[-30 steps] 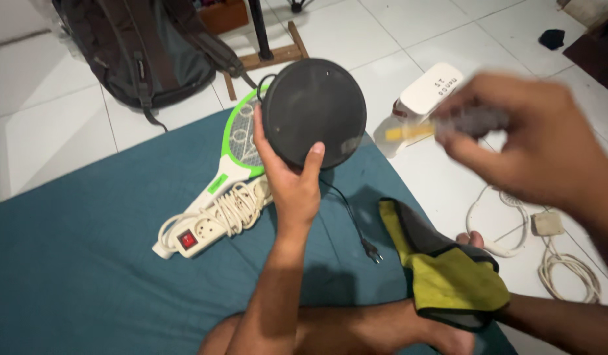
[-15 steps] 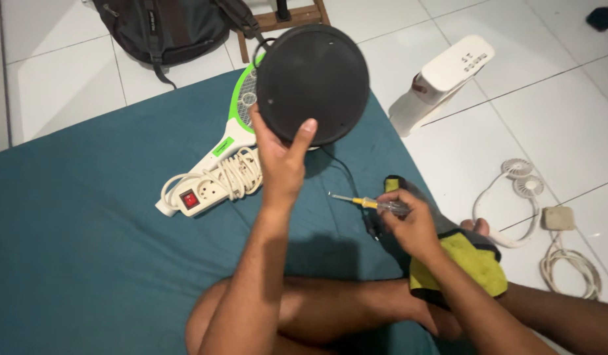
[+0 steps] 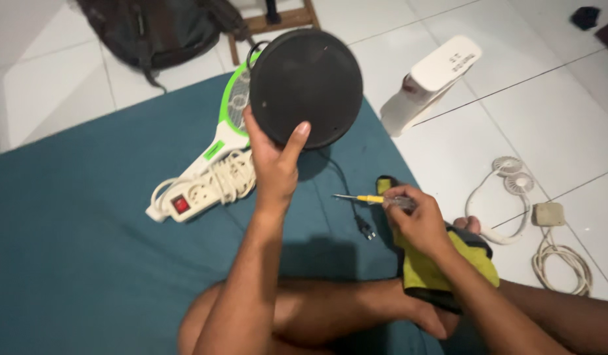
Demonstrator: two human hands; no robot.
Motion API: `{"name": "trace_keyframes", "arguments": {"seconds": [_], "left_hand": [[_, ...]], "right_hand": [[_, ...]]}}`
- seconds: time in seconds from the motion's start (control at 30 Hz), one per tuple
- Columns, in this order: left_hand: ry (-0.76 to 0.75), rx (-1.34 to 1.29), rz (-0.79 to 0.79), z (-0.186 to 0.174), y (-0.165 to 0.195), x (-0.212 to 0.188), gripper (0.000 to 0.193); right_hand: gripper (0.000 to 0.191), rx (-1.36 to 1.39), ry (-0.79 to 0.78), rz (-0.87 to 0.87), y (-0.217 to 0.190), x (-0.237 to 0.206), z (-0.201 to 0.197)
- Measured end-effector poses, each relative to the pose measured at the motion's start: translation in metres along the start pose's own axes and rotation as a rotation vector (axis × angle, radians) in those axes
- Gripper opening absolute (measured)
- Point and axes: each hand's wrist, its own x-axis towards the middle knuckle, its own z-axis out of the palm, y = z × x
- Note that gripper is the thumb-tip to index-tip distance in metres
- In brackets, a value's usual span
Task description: The person coils the cable of a power strip and sets it aside, then uses a screwdriver to unscrew and open the base of a small black electric lamp. They wipe the interior components with a cloth, then continue unscrewing and reassembling the lamp base.
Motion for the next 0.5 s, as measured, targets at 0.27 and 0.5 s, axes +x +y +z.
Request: {"name": "trace_keyframes", "arguments": {"seconds": [0.27,0.5], "left_hand": [[-0.011,-0.006,0.008,-0.001,0.003,0.001,0.064],[0.176,0.122,-0.012,0.011,0.01,0.002,0.061]], "right_hand": [[0.018,0.03,0.056,0.054,-0.018,0.005,-0.007],[0.02,-0.185,0.347,-0.407,-0.153,-0.056,-0.059]]}}
